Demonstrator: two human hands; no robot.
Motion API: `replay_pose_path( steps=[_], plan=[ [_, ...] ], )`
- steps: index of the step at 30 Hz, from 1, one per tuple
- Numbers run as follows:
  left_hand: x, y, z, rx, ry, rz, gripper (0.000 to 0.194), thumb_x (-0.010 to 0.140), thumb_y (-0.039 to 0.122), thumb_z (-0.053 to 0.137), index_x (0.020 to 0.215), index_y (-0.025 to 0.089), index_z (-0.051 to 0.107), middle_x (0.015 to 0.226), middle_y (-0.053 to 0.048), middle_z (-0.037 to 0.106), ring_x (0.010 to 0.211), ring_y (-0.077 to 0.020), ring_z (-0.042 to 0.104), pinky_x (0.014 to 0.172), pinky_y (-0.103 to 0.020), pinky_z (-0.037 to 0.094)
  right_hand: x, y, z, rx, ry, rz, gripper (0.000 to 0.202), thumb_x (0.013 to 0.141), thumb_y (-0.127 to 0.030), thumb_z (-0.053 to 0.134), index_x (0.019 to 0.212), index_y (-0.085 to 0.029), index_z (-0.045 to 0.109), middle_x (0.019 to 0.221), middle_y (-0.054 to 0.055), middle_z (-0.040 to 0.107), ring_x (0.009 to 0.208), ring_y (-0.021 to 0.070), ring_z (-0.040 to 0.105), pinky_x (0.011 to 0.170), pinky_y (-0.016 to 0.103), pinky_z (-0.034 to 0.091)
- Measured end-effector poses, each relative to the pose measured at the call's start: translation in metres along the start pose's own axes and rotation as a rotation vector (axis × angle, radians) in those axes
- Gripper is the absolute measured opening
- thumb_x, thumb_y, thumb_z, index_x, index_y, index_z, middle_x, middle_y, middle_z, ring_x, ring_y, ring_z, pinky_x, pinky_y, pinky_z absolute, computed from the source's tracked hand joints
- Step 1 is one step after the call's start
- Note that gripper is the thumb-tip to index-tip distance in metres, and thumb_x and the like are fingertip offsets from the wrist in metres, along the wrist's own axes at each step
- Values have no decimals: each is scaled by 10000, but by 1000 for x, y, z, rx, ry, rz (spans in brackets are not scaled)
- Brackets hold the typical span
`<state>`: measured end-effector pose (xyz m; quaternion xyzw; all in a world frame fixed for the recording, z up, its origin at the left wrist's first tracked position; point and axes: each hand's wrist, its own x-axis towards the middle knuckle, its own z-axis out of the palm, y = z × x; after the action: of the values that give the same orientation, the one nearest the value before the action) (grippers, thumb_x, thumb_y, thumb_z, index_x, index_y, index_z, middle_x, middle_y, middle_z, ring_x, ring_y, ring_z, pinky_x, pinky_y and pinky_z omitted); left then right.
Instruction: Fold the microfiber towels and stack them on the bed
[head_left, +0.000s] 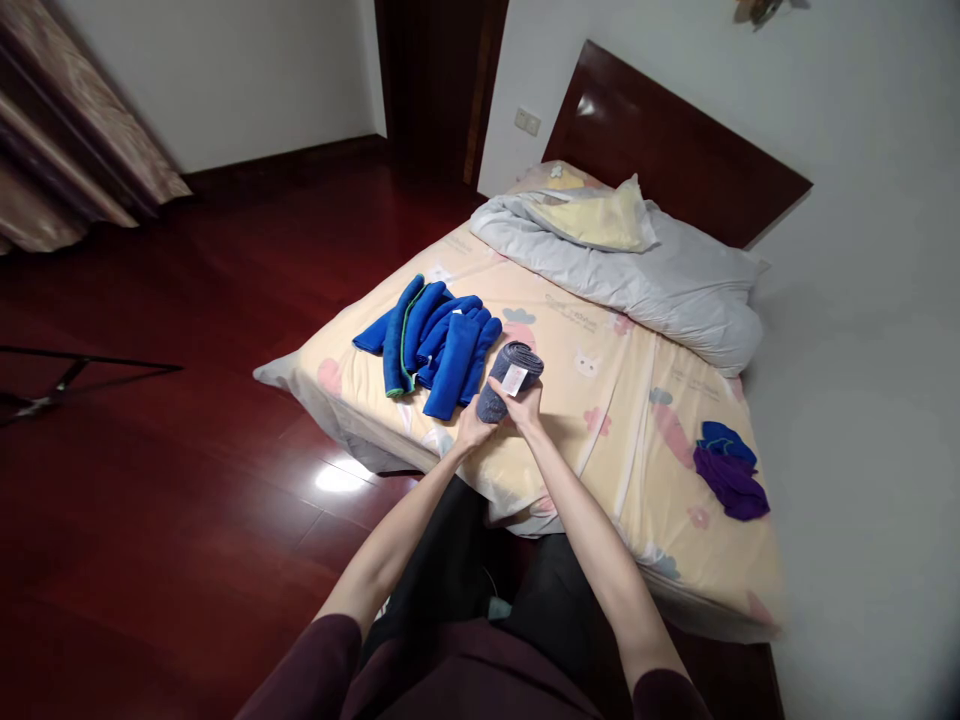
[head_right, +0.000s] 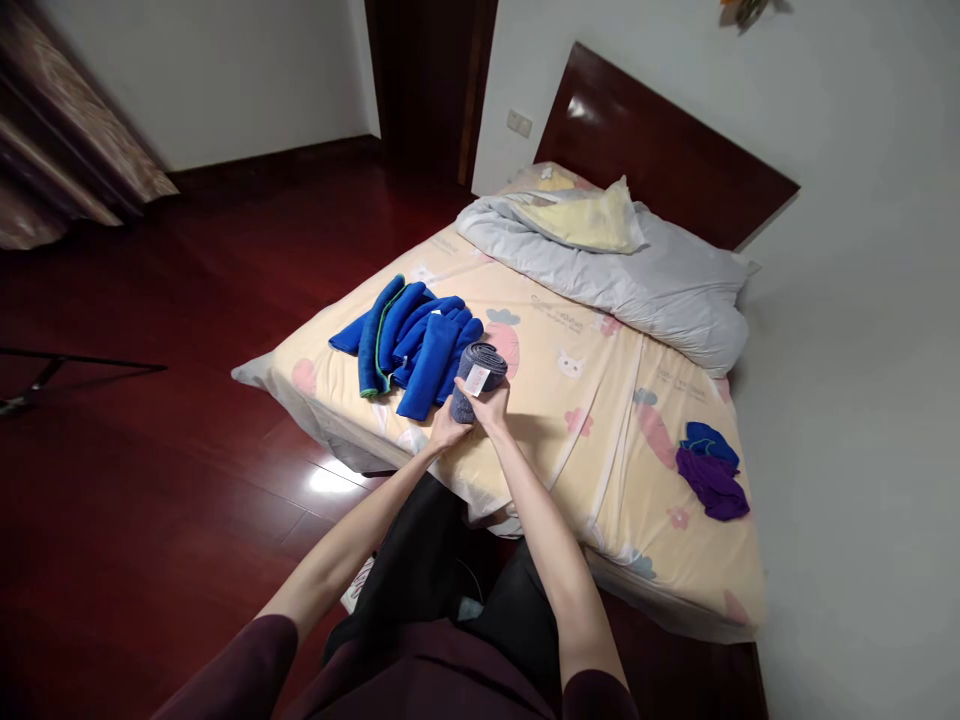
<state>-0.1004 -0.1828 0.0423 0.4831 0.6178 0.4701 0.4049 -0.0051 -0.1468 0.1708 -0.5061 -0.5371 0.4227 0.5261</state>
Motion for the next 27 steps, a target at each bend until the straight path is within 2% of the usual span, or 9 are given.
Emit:
replay_pose_path(
  steps=[5,7,9,12,15,17,20,23,27],
  plan=[
    [2,-4,2,-17,-14,-4,587,643,231,815,1204,197,645,1049,-93,758,1028,-322,712,884,-407,526,1,4,0,2,-16,-17,708,588,-528,946,1139,-136,735,1022,133,811,935,292,782,912,450,653],
    [1,-5,2,-32,6,38,703,643,260,861,1295,179,611,1191,-128,721,1158,-347,672,984,-435,514,0,3,0,-7,-38,-20,762,609,-526,938,1218,-137,698,1085,139,797,956,287,776,919,447,648],
    [-4,-7,-2,-37,78,115,915,605,320,929,1419,179,536,1400,-168,615,1333,-371,572,1118,-468,459,-2,2,-1,-29,-60,-34,879,620,-522,935,1351,-151,618,1227,154,755,1052,284,754,969,447,628],
    [-16,-13,-11,-11,210,188,1145,566,429,983,1540,225,418,1583,-179,433,1489,-377,416,1243,-517,355,-6,0,-8,-118,-17,-68,1116,609,-494,949,1544,-194,418,1531,187,554,1355,298,601,1155,466,508],
    [-30,-18,-21,19,257,222,1217,571,489,986,1580,235,355,1609,-193,383,1516,-390,376,1263,-548,329,-14,3,-21,-208,70,-65,1291,612,-488,951,1639,-203,223,1704,216,278,1547,326,376,1276,504,340],
    [-37,-19,-25,43,265,253,1232,584,520,975,1591,227,328,1609,-207,373,1509,-397,384,1257,-556,336,-22,7,-31,-214,93,-58,1332,621,-512,945,1656,-202,166,1720,223,219,1573,340,324,1296,523,288],
    [-40,-14,-24,114,260,320,1161,654,540,926,1593,211,329,1603,-214,382,1509,-393,384,1261,-563,323,-32,11,-45,-206,94,-61,1326,624,-562,938,1656,-221,178,1712,203,250,1564,330,337,1297,516,287],
    [-35,-4,-15,240,144,428,904,778,479,822,1548,210,432,1629,-203,388,1532,-388,358,1272,-585,289,-40,11,-60,-202,86,-61,1278,644,-653,903,1648,-240,230,1707,178,284,1549,319,358,1258,492,371],
    [-17,10,7,419,-220,593,553,816,339,673,1361,244,642,1588,-144,505,1562,-391,331,1272,-647,245,-53,16,-92,-198,40,-55,1239,655,-710,877,1636,-233,290,1691,184,332,1525,337,399,1234,512,395]
  ],
)
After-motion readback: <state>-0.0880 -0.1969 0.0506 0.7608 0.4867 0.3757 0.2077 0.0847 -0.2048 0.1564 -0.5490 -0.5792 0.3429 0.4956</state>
